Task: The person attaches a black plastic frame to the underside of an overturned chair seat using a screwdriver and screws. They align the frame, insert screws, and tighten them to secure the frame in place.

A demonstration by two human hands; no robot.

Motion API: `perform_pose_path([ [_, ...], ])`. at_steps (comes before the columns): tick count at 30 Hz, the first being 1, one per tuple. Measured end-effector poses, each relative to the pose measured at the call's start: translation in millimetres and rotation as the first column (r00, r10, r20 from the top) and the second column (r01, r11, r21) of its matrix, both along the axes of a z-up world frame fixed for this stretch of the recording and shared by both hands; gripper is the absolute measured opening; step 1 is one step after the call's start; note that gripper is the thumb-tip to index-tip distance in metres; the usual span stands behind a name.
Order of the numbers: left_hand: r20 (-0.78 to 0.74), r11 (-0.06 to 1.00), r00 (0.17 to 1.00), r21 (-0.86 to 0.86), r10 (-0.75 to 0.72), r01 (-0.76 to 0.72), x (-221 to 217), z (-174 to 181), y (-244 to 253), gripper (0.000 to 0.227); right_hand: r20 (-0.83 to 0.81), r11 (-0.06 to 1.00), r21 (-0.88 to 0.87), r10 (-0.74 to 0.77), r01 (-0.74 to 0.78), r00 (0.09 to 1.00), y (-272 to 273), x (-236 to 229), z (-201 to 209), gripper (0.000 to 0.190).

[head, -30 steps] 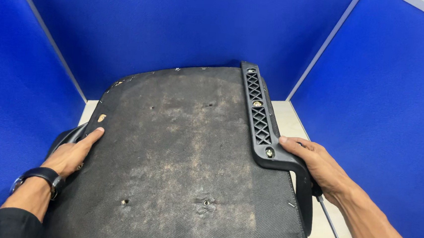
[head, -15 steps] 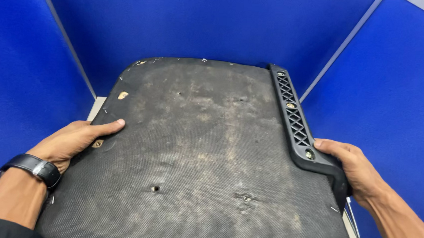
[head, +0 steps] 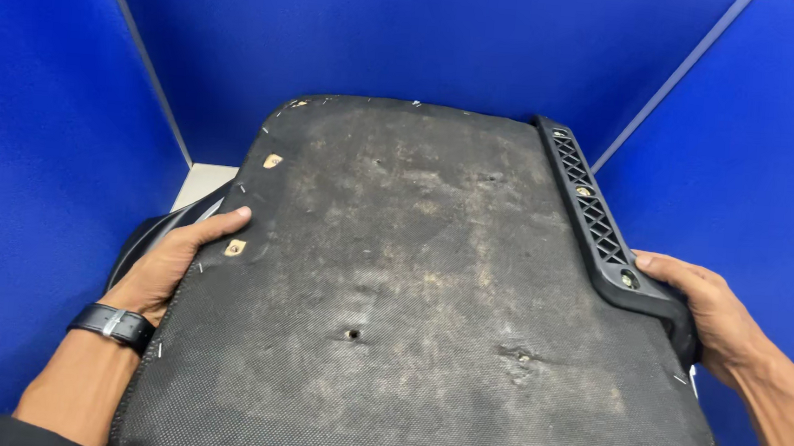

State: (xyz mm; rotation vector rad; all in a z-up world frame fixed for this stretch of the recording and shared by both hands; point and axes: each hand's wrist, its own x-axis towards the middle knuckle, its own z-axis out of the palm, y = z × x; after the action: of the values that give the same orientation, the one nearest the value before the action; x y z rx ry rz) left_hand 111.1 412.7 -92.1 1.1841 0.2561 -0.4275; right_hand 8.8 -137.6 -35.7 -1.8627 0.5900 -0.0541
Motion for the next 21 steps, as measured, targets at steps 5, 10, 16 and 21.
perform_pose_path([
  [5, 0.095, 0.988, 0.989, -0.123, 0.109, -0.097, -1.3, -24.5, -1.7, 0.039, -0.018, 0.931, -0.363, 0.025, -0.03, 1.0, 14.8, 6.1, 21.2, 0.047],
  [10, 0.081, 0.983, 0.993, -0.171, 0.083, -0.068, 0.7, -27.3, 0.3, 0.038, -0.081, 0.616, -0.788, -0.101, -0.002, 0.992, 73.8, 9.6, 54.5, 0.047],
  [16, 0.067, 0.994, 0.998, -0.11, 0.005, 0.002, 3.1, -31.6, 1.9, 0.038, -0.051, 0.253, -0.966, 0.015, -0.053, 0.999, 135.7, 16.1, 67.7, 0.038],
  [21, 0.084, 0.993, 0.996, -0.113, -0.023, 0.033, 1.4, -25.9, 1.6, 0.036, -0.006, 0.185, -0.978, 0.433, -0.096, 0.901, 177.8, 26.4, 56.9, 0.038],
])
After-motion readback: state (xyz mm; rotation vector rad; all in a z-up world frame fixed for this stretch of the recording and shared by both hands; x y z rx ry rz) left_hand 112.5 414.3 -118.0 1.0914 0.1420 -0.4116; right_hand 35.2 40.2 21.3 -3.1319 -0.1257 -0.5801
